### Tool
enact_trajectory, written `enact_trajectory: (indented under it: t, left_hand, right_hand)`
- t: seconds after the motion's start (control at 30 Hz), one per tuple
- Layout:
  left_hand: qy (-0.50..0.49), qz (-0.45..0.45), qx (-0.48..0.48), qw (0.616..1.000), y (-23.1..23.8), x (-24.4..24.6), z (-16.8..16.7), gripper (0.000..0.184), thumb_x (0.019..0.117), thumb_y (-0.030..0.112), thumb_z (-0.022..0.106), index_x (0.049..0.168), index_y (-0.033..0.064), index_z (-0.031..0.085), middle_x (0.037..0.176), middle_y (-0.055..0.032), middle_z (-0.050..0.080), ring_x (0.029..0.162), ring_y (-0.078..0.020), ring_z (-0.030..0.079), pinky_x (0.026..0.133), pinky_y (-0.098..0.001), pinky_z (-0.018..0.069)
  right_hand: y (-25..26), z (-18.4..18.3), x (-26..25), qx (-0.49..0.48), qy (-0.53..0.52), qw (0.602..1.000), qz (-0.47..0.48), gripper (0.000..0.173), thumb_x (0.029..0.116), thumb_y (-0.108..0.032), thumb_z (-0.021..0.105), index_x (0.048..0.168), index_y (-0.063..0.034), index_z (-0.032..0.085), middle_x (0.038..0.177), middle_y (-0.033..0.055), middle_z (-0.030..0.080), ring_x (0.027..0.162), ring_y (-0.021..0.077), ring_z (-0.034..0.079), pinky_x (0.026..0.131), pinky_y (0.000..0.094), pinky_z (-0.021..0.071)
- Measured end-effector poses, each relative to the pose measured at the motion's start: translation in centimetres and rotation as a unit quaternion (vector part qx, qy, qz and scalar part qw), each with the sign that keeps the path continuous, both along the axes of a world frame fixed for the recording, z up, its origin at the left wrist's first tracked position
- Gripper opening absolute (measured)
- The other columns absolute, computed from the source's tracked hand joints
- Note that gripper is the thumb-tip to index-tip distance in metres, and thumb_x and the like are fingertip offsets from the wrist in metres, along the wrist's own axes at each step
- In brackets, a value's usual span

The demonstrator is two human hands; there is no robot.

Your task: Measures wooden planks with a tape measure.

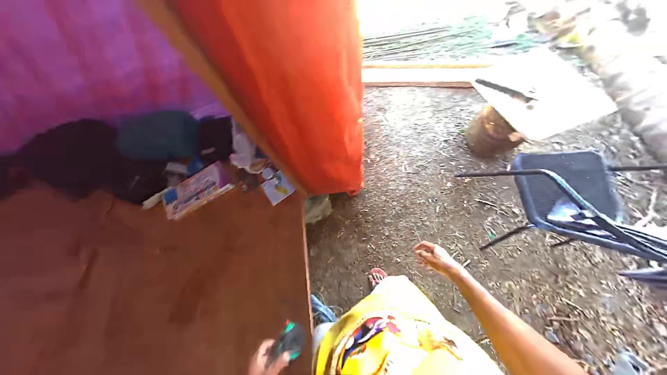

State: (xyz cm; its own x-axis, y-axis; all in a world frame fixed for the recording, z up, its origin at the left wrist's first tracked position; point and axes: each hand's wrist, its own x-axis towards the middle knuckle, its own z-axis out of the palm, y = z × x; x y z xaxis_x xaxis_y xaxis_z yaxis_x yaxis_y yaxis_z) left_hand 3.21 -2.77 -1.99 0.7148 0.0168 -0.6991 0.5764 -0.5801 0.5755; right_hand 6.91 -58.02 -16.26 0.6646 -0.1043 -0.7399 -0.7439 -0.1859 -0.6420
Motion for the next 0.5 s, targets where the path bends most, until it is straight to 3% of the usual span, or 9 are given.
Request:
enact_trajectory:
  t: [0.07, 0.23, 0.33, 0.4, 0.5]
  left_hand:
    - [-0.072, -0.070, -0.056, 0.993, -7.8, 6.8, -1.3, 0.056, 0.0889, 0.022, 0.076, 0.135, -0.0033, 0.056, 0.115, -0.0203, 0.070, 0.103, -0.0284, 0.070, 0.091, -0.0485, 0.0593]
    - [-0.086, -0.273, -0.078, 0.955, -26.7, 19.1, 2.3, 0.056, 0.0874, 0.036, 0.076, 0.133, 0.0064, 0.061, 0.117, -0.0131, 0.072, 0.104, -0.0239, 0.071, 0.093, -0.0482, 0.0592]
    - [-0.089, -0.403, -0.130, 0.902, -34.2, 22.7, 4.7, 0.053, 0.0870, 0.030, 0.077, 0.133, 0.0083, 0.061, 0.113, -0.0105, 0.072, 0.099, -0.0205, 0.071, 0.090, -0.0448, 0.0600]
    - [-0.099, -0.461, -0.192, 0.861, -37.8, 24.3, 5.2, 0.051, 0.0874, 0.024, 0.078, 0.132, 0.0058, 0.061, 0.110, -0.0097, 0.073, 0.097, -0.0179, 0.072, 0.089, -0.0412, 0.0606]
    - [-0.111, -0.512, -0.237, 0.818, -41.9, 27.3, 5.0, 0.051, 0.0887, 0.023, 0.077, 0.133, 0.0051, 0.060, 0.108, -0.0095, 0.074, 0.095, -0.0169, 0.073, 0.090, -0.0393, 0.0604]
  right_hand:
    - [-1.1, 2.6, 0.9, 0.037, -0.043, 0.997, -0.043, 0.035, 0.1076, -0.022, 0.053, 0.136, -0.0026, 0.059, 0.118, 0.0207, 0.069, 0.100, 0.0306, 0.072, 0.089, 0.0489, 0.0594]
    - [-1.3, 9.1, 2.5, 0.156, -0.170, 0.967, -0.104, 0.044, 0.1063, -0.033, 0.054, 0.142, -0.0076, 0.055, 0.119, 0.0138, 0.070, 0.098, 0.0253, 0.072, 0.086, 0.0438, 0.0611]
    - [-1.5, 11.8, 3.6, 0.247, -0.225, 0.931, -0.145, 0.064, 0.1051, -0.054, 0.046, 0.152, -0.0110, 0.042, 0.129, 0.0125, 0.067, 0.104, 0.0275, 0.071, 0.084, 0.0460, 0.0622]
    - [-2.3, 13.4, 4.8, 0.300, -0.253, 0.905, -0.163, 0.082, 0.0983, -0.071, 0.045, 0.154, -0.0115, 0.038, 0.129, 0.0157, 0.066, 0.106, 0.0311, 0.071, 0.084, 0.0499, 0.0625]
    - [-4.1, 15.4, 7.2, 0.285, -0.262, 0.907, -0.166, 0.078, 0.0934, -0.066, 0.062, 0.148, -0.0108, 0.049, 0.128, 0.0163, 0.067, 0.106, 0.0311, 0.071, 0.085, 0.0490, 0.0631]
